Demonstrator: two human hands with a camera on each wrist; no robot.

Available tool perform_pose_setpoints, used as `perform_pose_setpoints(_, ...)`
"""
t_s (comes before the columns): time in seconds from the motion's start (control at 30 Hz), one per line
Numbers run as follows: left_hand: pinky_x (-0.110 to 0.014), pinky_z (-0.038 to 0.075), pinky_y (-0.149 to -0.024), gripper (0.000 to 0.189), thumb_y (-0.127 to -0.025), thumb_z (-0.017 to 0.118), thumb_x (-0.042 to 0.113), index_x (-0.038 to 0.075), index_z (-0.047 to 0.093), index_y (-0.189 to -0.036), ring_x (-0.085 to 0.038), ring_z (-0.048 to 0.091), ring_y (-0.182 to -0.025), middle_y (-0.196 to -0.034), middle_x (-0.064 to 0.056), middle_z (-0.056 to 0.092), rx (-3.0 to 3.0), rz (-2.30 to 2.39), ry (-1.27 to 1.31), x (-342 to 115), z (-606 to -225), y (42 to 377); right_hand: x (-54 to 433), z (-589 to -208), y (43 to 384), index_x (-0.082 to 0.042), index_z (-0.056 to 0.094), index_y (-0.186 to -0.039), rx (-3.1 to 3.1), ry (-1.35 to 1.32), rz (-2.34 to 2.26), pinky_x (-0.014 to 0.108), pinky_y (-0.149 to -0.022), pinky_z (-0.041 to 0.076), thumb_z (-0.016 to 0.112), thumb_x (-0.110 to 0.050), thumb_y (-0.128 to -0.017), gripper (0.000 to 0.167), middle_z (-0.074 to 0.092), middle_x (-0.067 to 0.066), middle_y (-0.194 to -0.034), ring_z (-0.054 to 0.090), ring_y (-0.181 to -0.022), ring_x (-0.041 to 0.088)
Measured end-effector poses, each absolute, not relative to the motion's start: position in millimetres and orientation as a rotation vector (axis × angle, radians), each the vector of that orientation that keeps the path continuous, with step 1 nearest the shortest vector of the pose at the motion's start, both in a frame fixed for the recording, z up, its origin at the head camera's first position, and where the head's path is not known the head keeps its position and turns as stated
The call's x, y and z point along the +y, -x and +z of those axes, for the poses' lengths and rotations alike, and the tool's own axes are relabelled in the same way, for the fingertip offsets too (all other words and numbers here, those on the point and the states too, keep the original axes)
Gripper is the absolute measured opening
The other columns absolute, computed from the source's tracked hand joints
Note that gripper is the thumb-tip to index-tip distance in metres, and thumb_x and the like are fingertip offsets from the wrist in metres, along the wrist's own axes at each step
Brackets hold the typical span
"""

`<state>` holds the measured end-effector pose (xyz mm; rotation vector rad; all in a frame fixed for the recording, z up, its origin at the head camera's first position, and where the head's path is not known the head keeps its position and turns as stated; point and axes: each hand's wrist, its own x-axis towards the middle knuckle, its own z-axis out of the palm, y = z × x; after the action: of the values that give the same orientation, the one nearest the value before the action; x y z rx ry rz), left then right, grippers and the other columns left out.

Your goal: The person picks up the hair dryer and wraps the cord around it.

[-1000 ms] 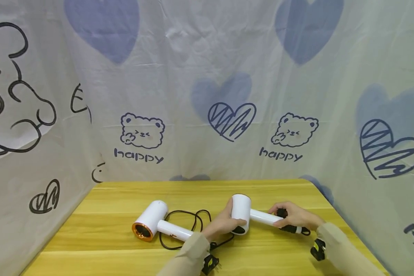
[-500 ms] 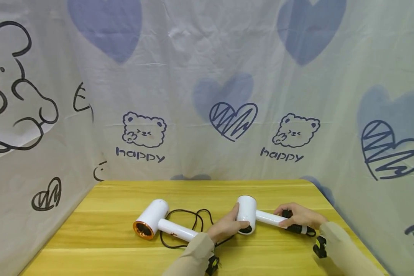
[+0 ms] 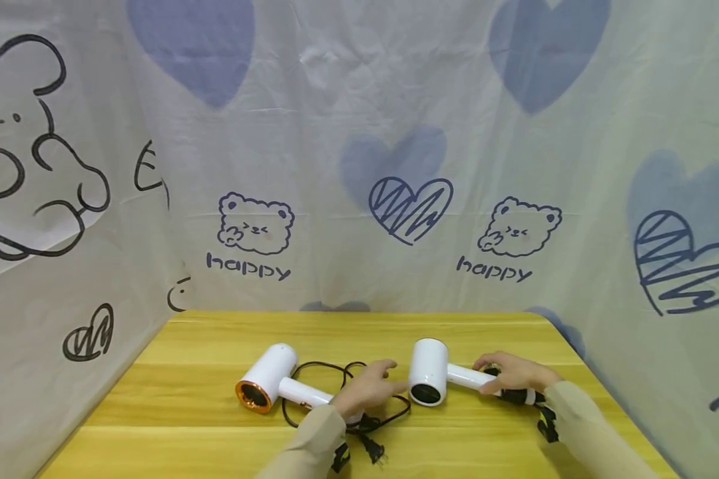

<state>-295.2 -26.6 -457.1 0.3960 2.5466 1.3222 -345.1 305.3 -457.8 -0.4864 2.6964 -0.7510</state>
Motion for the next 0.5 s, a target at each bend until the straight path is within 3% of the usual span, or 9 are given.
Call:
perform_pose_setpoints(0.33,-0.055,0.052,-0.090,0.055,-0.094,0.064,0.036,0.004,0.053,-0.137,-0.041,0.056,-0.119,-0.132,-0.026,0.057,2.726,1.278,-0.452,-96.6,-447.5,298.7,270.3,-446.7,342.0,-0.006,0.065,-0.116,2.819,0.604,-0.488,0.046,-0.088,0.049,0.081,-0.020,-0.077,0.044,0.064,0.011,-0.112,0.056,-0.097,0.024)
perform_pose_setpoints(0.5,-0.053,0.054,-0.088,0.047,-0.091,0.069,0.026,0.004,0.058,-0.131,-0.040,0.061,-0.110,-0.125,-0.024,0.062,3.004,1.140,-0.369,-129.6,-442.2,299.7,254.7,-437.2,334.6,-0.001,0.052,-0.135,2.834,0.477,-0.449,0.055,-0.099,0.045,0.080,-0.020,-0.079,0.065,0.056,0.022,-0.128,0.055,-0.112,0.033)
